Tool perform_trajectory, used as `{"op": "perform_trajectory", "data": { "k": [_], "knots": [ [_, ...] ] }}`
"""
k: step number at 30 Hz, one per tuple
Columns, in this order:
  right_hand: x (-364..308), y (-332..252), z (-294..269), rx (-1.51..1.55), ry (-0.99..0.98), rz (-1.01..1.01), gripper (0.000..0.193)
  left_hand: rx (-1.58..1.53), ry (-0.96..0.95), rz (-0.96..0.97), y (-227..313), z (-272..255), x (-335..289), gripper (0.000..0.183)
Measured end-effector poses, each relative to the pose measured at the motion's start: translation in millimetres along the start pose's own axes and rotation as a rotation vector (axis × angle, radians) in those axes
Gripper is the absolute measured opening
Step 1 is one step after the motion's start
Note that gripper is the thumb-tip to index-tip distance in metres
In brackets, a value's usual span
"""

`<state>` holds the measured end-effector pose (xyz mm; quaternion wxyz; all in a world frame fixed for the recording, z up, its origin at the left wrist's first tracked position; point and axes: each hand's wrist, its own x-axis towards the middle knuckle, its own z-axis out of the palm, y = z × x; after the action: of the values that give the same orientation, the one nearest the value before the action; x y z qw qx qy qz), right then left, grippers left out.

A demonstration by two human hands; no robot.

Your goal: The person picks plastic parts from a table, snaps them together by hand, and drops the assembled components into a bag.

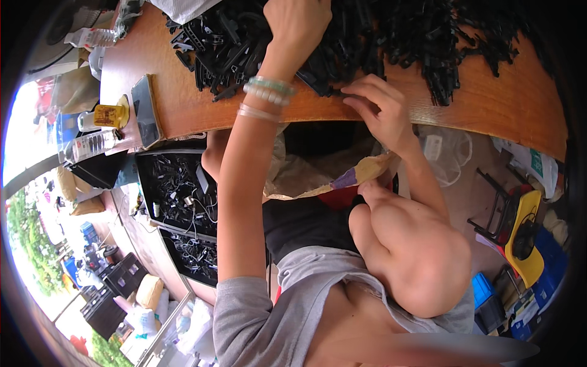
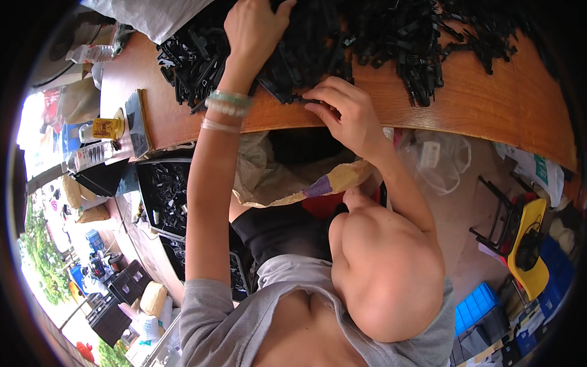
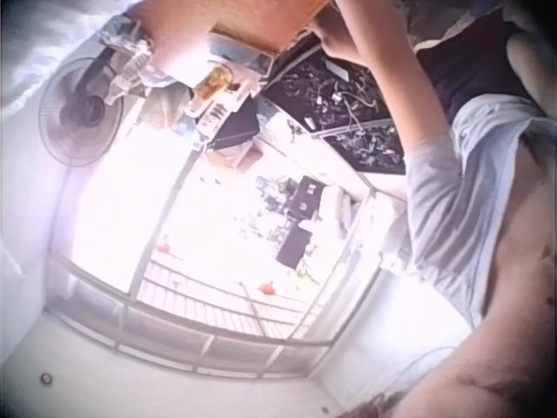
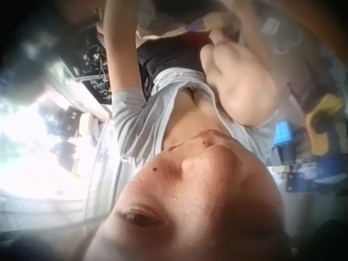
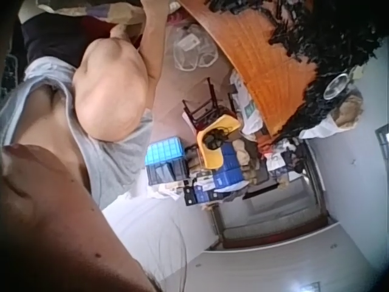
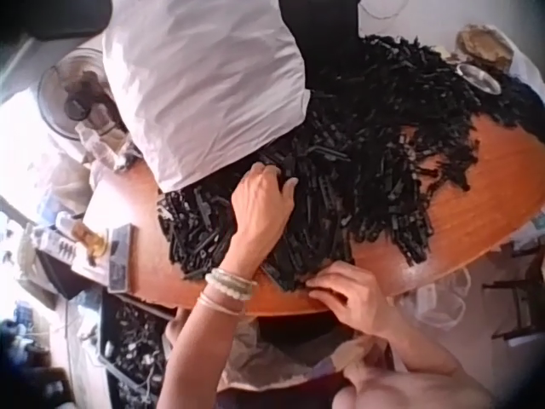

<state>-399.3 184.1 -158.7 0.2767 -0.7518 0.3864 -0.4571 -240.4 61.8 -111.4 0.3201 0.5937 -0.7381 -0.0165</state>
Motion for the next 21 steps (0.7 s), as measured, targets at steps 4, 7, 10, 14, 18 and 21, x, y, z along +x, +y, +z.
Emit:
{"op": "perform_trajectory", "data": {
  "k": [4, 7, 10, 14, 18, 21],
  "knots": [
    [-1, 1, 1, 0.05, 0.024, 0.012, 0.018, -0.071, 0.195, -0.002, -9, 4, 15, 0.026],
    [-1, 2, -2, 0.09, -0.003, 0.027, 0.016, -0.293, 0.273, -0.152, 16, -40, 12, 0.031],
    [-3, 1, -5, 0.134, 0.003, 0.068, 0.016, -0.713, 0.248, -0.299, 32, -72, -11, 0.023],
    [-9, -3, -17, 0.172, 0.052, 0.137, 0.016, -1.158, -0.016, -0.353, 16, -73, -61, 0.013],
    [-19, -15, -29, 0.699, 0.058, 0.265, 0.015, -1.385, -0.373, -0.576, 28, -70, -113, 0.019],
    [-14, -21, -35, 0.576, -0.043, 0.083, 0.015, -1.545, -0.546, -0.647, 28, -64, -131, 0.015]
  ]
}}
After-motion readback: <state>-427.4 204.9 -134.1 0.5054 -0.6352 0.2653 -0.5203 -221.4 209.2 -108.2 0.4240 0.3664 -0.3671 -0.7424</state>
